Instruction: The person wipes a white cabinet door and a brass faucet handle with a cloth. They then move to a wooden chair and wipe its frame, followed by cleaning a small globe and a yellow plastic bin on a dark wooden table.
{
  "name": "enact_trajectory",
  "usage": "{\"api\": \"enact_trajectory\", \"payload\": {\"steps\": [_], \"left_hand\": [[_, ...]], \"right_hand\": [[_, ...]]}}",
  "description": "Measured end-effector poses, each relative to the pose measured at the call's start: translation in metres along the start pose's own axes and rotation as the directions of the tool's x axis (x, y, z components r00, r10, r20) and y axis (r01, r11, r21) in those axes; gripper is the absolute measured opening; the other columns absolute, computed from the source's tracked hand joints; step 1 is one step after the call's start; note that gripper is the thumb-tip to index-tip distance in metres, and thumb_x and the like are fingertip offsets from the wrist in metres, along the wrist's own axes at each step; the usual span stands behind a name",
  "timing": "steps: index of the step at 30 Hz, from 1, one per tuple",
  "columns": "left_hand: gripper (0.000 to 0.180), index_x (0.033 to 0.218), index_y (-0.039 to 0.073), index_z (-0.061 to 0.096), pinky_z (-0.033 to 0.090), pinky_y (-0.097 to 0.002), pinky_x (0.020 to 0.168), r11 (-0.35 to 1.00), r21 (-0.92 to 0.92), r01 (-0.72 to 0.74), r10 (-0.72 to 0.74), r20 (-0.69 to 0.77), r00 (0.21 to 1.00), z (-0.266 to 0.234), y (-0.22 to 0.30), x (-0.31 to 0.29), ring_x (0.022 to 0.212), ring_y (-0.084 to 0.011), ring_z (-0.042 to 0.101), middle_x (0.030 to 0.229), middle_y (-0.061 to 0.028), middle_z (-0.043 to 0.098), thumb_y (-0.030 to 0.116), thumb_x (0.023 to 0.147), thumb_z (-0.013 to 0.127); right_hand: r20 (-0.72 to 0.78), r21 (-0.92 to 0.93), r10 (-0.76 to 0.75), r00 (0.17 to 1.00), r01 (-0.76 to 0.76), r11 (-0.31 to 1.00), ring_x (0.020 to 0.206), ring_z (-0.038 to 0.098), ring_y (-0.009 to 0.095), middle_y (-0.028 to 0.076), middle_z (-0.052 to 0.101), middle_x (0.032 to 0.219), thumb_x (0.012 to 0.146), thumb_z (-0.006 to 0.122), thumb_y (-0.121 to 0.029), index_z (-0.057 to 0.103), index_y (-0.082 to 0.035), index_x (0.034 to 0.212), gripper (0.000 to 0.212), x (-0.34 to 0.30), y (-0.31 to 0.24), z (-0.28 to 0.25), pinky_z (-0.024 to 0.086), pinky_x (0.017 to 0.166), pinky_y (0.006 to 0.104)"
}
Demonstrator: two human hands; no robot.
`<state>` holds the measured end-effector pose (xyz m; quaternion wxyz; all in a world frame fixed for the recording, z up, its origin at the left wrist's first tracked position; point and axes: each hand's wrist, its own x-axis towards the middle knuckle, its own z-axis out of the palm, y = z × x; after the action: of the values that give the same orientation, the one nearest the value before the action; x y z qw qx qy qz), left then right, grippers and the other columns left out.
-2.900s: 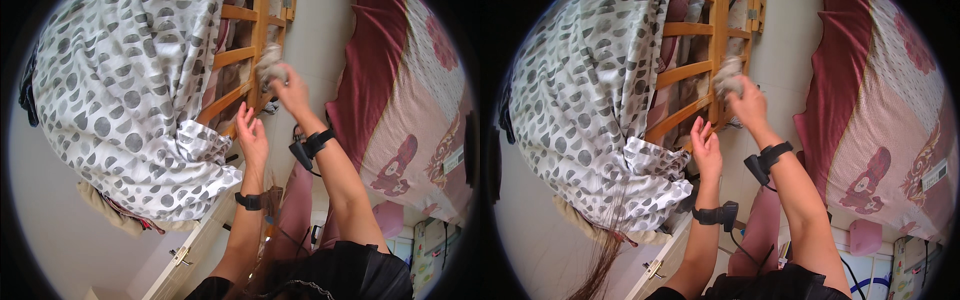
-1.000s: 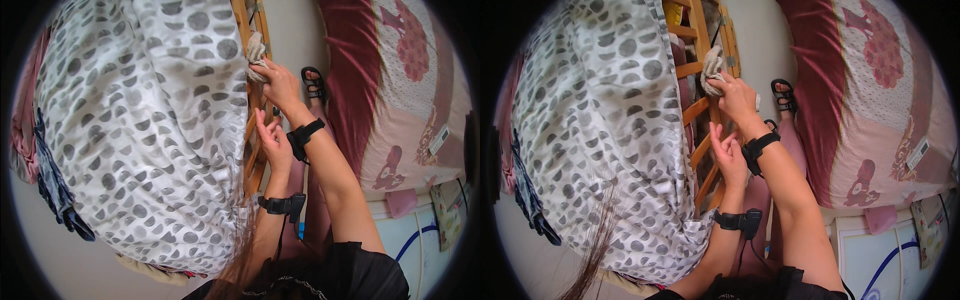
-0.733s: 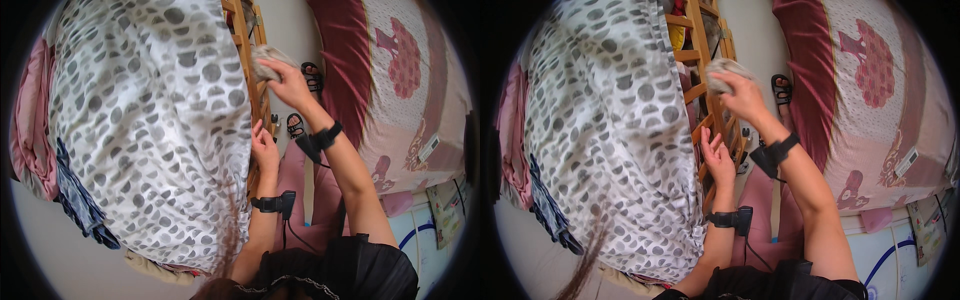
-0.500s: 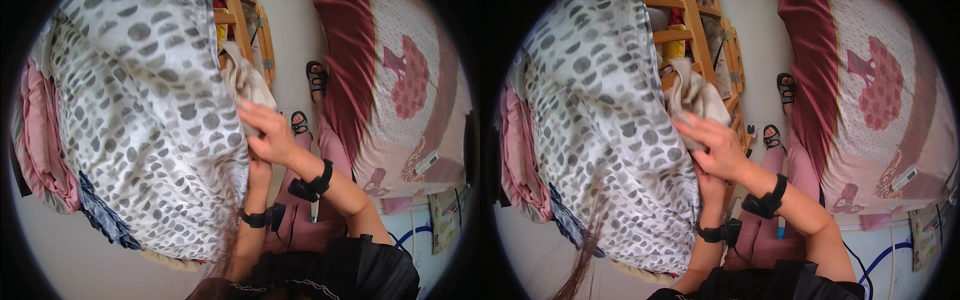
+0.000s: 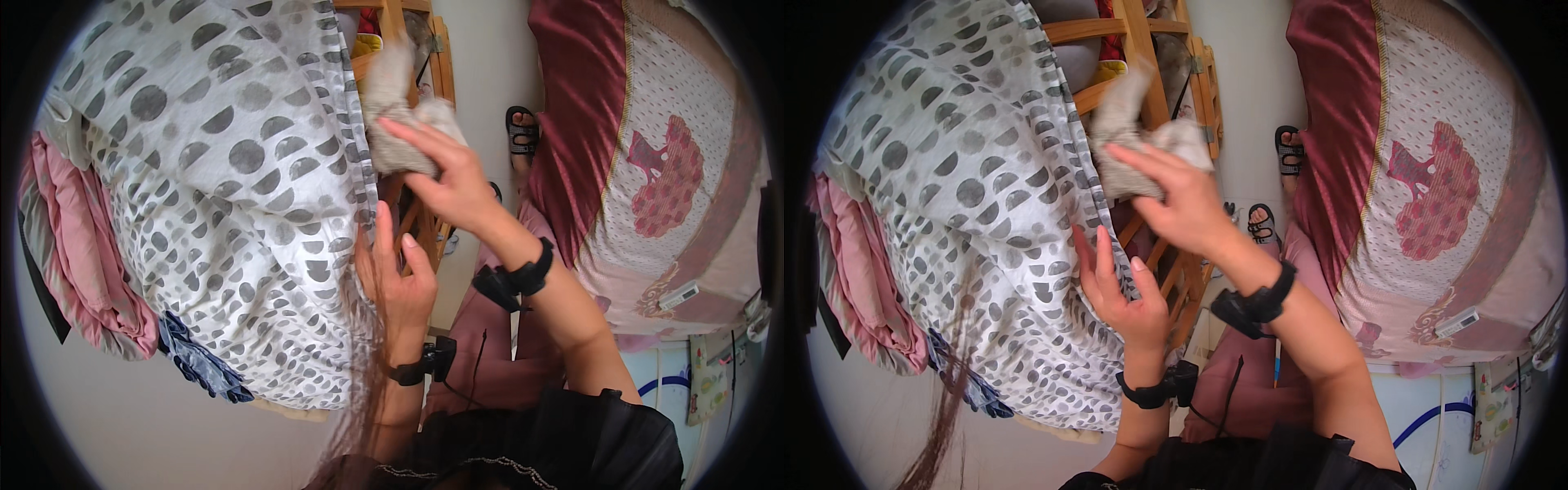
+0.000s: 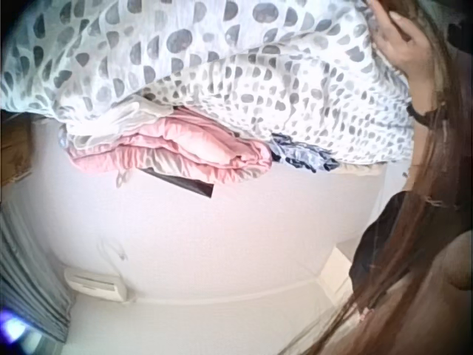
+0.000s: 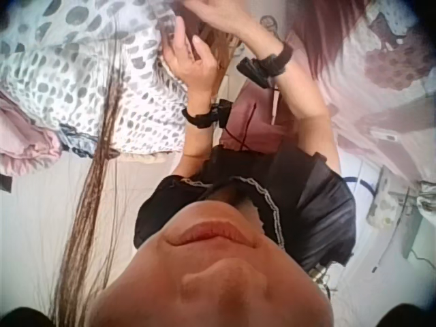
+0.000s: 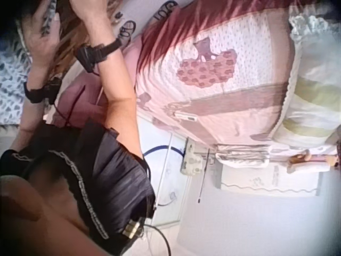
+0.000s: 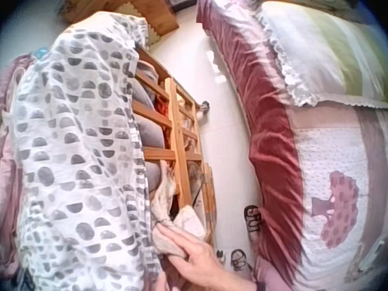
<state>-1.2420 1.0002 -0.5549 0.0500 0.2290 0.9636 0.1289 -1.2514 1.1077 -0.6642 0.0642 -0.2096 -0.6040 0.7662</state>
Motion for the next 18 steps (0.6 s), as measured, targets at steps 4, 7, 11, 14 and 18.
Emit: {"api": "enact_trajectory", "payload": {"steps": [4, 7, 11, 14, 18], "left_hand": [[0.041, 0.130, 0.000, 0.061, 0.045, -0.0453, 0.104, 0.992, -0.057, -0.113, 0.114, 0.021, 0.993, 0.003, -0.001, 0.018, 0.120, -0.0432, 0.056, 0.134, -0.0264, 0.055, -0.003, 0.089, 0.056], [0.043, 0.134, -0.001, 0.058, 0.043, -0.0393, 0.106, 0.962, -0.235, 0.136, -0.070, 0.270, 0.960, 0.017, -0.008, 0.042, 0.121, -0.0331, 0.058, 0.137, -0.0206, 0.056, -0.004, 0.091, 0.052], [0.058, 0.150, 0.003, 0.039, 0.040, -0.0386, 0.111, 0.896, -0.323, 0.305, -0.172, 0.381, 0.909, 0.042, -0.017, 0.052, 0.135, -0.0309, 0.048, 0.151, -0.0186, 0.042, -0.005, 0.094, 0.049], [0.061, 0.153, 0.003, 0.033, 0.038, -0.0386, 0.114, 0.860, -0.368, 0.353, -0.202, 0.389, 0.899, 0.046, -0.012, 0.054, 0.139, -0.0293, 0.044, 0.155, -0.0175, 0.036, -0.003, 0.095, 0.050], [0.054, 0.147, 0.000, 0.040, 0.042, -0.0402, 0.110, 0.799, -0.442, 0.408, -0.224, 0.411, 0.884, 0.056, -0.016, 0.060, 0.133, -0.0291, 0.050, 0.147, -0.0162, 0.043, -0.001, 0.095, 0.053]], "right_hand": [[-0.097, -0.079, -0.003, 0.995, -0.005, 0.997, 0.118, 0.056, 0.038, 0.015, 0.062, 0.125, 0.079, 0.061, -0.001, 0.061, -0.011, 0.130, 0.053, 0.024, 0.030, 0.024, 0.045, 0.103, 0.0427], [-0.226, -0.429, -0.101, 0.969, -0.006, 0.903, 0.110, 0.059, 0.033, 0.009, 0.064, 0.118, 0.074, 0.061, 0.002, 0.066, -0.017, 0.122, 0.052, 0.037, 0.102, 0.016, 0.052, 0.091, 0.0419], [-0.104, -0.598, -0.099, 0.990, 0.018, 0.801, 0.104, 0.061, 0.034, 0.008, 0.065, 0.111, 0.075, 0.055, 0.003, 0.069, -0.017, 0.114, 0.046, 0.063, 0.106, -0.021, 0.054, 0.084, 0.0421], [-0.267, -0.669, 0.088, 0.960, -0.250, 0.700, 0.099, 0.063, 0.033, 0.008, 0.066, 0.108, 0.076, 0.057, 0.000, 0.069, -0.017, 0.116, 0.046, 0.077, 0.119, -0.057, 0.054, 0.080, 0.0413], [-0.229, -0.578, -0.036, 0.973, -0.106, 0.809, 0.097, 0.064, 0.032, 0.009, 0.066, 0.106, 0.078, 0.060, -0.005, 0.067, -0.018, 0.122, 0.046, 0.086, 0.085, -0.060, 0.054, 0.080, 0.0405]]}}
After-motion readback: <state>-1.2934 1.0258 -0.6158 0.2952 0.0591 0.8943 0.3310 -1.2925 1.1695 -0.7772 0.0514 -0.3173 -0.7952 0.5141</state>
